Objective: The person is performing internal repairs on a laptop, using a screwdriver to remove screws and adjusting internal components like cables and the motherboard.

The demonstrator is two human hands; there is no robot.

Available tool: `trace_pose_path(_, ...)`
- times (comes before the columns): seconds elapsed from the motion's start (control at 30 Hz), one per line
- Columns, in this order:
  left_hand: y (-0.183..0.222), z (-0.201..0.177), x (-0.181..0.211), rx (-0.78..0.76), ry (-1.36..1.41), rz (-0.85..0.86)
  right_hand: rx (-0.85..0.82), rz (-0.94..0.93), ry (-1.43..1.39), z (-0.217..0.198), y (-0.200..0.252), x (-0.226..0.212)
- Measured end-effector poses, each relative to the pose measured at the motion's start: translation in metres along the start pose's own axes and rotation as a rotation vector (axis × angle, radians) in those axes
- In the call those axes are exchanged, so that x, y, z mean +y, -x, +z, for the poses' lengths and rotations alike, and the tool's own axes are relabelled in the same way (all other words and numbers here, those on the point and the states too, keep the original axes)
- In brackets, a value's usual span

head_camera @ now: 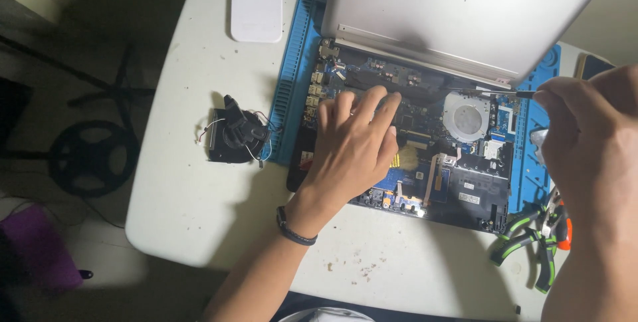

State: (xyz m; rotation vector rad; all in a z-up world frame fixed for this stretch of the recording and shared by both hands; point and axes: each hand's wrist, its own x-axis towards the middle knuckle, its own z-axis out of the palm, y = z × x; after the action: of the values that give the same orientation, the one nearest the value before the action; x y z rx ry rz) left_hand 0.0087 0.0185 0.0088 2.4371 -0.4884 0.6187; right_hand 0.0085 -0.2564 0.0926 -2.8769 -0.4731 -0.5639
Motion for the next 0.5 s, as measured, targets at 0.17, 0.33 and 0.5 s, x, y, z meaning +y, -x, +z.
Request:
trace_pose_path(0.17,0.001,0.000,0.001,-0.024,-0.025,-0.018,-0.036,-0.103,0.108,0.003,-0.010,0.002)
trace_pose_path(0.33,0.002,0.002,0.002,-0.030,0.017,-0.031,-0.029,-0.094,0.057,0.007,-0.012,0.003)
trace_pose_path(0.5,0.003,0.003,0.001,-0.028,0.032,-0.041,-0.046,-0.082,0.078,0.008,-0.014,0.001)
